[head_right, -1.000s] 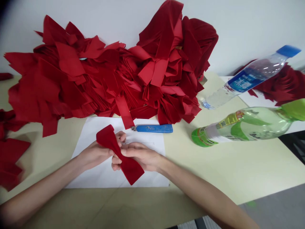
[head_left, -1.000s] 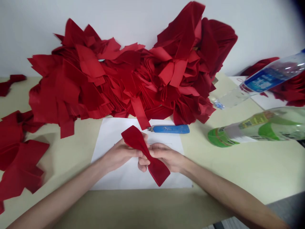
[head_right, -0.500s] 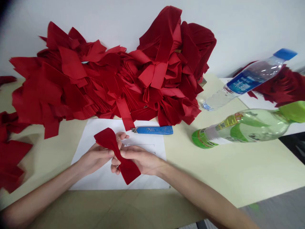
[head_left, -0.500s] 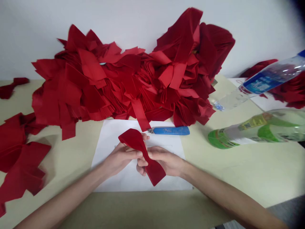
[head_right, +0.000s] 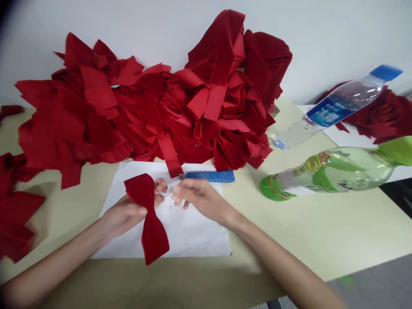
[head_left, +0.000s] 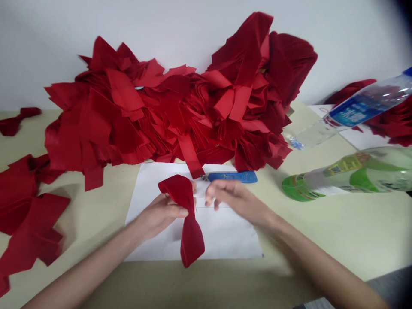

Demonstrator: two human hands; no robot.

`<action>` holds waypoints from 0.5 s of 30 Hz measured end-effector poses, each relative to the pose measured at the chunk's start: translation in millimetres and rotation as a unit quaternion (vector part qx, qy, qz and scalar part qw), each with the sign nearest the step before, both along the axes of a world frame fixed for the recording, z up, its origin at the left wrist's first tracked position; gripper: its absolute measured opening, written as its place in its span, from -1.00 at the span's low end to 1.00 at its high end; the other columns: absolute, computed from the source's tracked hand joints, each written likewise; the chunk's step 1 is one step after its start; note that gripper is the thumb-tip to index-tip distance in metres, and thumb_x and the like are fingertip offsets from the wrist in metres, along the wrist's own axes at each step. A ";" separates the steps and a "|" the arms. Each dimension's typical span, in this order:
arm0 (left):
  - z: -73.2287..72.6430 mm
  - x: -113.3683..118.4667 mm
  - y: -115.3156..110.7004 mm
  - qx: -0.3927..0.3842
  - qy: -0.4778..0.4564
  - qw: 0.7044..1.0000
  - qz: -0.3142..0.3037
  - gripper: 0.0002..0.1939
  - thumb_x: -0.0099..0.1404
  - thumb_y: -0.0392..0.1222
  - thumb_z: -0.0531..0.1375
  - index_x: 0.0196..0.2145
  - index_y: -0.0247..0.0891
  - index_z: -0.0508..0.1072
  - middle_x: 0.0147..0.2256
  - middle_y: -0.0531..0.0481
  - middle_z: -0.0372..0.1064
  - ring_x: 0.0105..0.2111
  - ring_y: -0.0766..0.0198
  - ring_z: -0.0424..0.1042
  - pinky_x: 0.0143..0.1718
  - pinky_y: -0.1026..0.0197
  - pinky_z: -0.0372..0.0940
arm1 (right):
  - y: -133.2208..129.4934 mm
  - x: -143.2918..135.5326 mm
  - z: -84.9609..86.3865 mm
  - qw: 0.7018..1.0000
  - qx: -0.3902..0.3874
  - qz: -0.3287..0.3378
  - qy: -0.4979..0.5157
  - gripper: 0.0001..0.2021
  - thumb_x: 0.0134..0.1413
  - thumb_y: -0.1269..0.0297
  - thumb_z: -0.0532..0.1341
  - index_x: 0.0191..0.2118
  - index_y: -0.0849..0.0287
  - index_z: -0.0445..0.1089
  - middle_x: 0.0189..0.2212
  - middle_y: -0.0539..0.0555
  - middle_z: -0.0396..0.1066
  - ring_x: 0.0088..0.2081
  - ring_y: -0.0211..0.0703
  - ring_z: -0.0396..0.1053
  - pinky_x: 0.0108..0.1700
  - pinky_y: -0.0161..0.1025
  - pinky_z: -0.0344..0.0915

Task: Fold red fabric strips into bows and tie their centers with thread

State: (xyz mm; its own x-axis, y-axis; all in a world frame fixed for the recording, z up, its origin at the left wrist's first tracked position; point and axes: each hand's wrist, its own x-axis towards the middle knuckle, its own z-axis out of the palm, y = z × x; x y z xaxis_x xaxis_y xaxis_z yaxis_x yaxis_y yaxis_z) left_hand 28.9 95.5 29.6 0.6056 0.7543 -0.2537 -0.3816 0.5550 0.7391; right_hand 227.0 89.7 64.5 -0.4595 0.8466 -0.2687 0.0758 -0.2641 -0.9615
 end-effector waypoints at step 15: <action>-2.1 9.2 -13.4 -0.076 -0.028 0.992 -0.100 -0.74 -0.12 -0.35 0.21 -0.38 -0.25 0.50 -0.43 0.02 0.33 -0.30 0.25 0.27 -0.26 0.22 0.12 | 22.1 -13.0 16.1 0.983 -0.063 0.052 0.167 -0.85 -0.06 0.39 0.29 -0.38 0.20 0.28 -0.53 -0.06 0.36 -0.54 -0.33 0.29 -0.49 -0.33 0.24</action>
